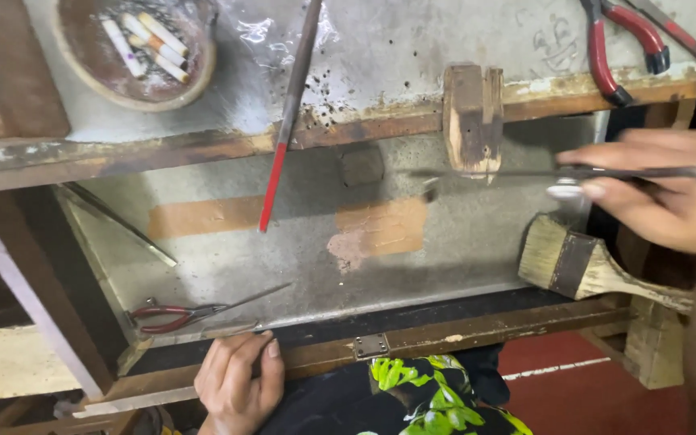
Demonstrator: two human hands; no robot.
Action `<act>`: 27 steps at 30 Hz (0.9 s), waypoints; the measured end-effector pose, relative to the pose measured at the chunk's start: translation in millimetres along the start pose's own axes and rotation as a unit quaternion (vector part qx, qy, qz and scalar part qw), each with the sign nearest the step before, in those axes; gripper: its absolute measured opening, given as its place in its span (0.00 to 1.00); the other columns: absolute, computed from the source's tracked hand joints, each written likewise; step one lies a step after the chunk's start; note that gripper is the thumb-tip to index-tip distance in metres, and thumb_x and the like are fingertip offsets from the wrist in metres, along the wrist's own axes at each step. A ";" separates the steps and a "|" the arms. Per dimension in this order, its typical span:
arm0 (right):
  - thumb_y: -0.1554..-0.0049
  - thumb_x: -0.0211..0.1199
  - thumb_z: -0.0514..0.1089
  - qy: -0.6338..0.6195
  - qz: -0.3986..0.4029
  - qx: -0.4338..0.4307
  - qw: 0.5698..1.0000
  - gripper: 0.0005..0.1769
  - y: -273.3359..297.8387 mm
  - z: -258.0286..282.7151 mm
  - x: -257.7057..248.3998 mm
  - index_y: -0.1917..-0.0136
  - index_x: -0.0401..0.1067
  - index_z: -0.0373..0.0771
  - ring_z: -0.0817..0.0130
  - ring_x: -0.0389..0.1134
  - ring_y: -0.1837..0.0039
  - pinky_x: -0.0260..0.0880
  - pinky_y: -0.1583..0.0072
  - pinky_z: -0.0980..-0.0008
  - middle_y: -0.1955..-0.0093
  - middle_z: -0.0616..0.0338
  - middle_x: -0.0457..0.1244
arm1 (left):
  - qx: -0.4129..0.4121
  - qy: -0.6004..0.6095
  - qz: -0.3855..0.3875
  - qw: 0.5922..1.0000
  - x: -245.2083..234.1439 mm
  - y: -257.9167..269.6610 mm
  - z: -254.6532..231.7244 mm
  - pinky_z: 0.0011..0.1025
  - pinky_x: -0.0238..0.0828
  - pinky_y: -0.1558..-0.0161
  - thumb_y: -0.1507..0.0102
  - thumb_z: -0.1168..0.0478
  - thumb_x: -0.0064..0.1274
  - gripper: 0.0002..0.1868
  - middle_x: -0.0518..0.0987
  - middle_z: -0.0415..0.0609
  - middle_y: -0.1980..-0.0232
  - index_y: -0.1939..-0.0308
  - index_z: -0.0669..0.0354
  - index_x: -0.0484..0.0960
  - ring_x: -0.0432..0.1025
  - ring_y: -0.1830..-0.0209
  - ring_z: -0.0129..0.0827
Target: Using a jeweler's saw to cut a small piece of metal on a workbench bench pin.
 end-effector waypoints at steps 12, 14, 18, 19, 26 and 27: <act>0.37 0.53 0.43 -0.248 -0.180 0.132 0.943 0.30 123.5 27.0 82.1 0.25 0.57 0.29 0.72 0.76 0.55 0.85 0.52 0.76 0.53 0.56 0.69 | 0.102 0.130 0.105 0.981 56.9 -155.4 -87.9 0.34 0.73 0.57 0.32 0.67 0.55 0.05 0.79 0.51 0.58 0.54 0.65 0.80 0.74 0.64 0.42; 0.40 0.56 0.33 -0.268 -0.309 0.216 0.887 0.31 159.1 18.2 104.2 0.23 0.59 0.34 0.69 0.67 0.67 0.74 0.63 0.77 0.47 0.38 0.68 | 0.146 0.131 0.093 0.976 73.0 -175.9 -106.2 0.37 0.68 0.63 0.31 0.66 0.53 0.04 0.77 0.52 0.62 0.57 0.66 0.78 0.69 0.67 0.44; 0.38 0.55 0.35 -0.269 -0.348 0.170 0.882 0.30 167.4 33.3 127.8 0.24 0.57 0.32 0.74 0.69 0.67 0.76 0.66 0.81 0.51 0.45 0.69 | 0.161 0.098 0.083 0.978 100.2 -192.9 -116.8 0.39 0.62 0.67 0.30 0.64 0.50 0.06 0.70 0.49 0.67 0.61 0.61 0.76 0.64 0.71 0.45; 0.40 0.56 0.33 -0.309 -0.371 0.193 0.854 0.31 173.3 31.1 134.7 0.24 0.58 0.32 0.69 0.69 0.64 0.74 0.66 0.79 0.50 0.39 0.68 | 0.162 0.081 0.089 0.980 106.2 -194.3 -116.3 0.39 0.62 0.69 0.30 0.64 0.50 0.05 0.69 0.49 0.67 0.61 0.61 0.76 0.64 0.71 0.44; 0.40 0.55 0.32 -0.354 -0.384 0.260 0.813 0.32 162.5 39.8 150.5 0.24 0.58 0.28 0.66 0.65 0.67 0.70 0.64 0.75 0.52 0.35 0.66 | 0.163 0.096 0.129 0.974 121.7 -197.6 -118.5 0.42 0.60 0.70 0.30 0.65 0.49 0.11 0.65 0.52 0.67 0.67 0.64 0.69 0.62 0.71 0.46; 0.40 0.55 0.32 -0.355 -0.383 0.261 0.812 0.32 161.2 42.0 152.5 0.24 0.58 0.28 0.66 0.65 0.67 0.70 0.64 0.75 0.52 0.35 0.66 | 0.162 0.095 0.130 0.973 121.4 -197.8 -119.2 0.42 0.60 0.70 0.30 0.65 0.49 0.11 0.65 0.52 0.67 0.67 0.64 0.69 0.62 0.71 0.46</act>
Point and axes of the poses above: each hand's wrist, its own y-axis away from the middle knuckle, its own x-axis out of the palm, z = x × y, the point moved 10 cm from there along -y, towards the middle knuckle
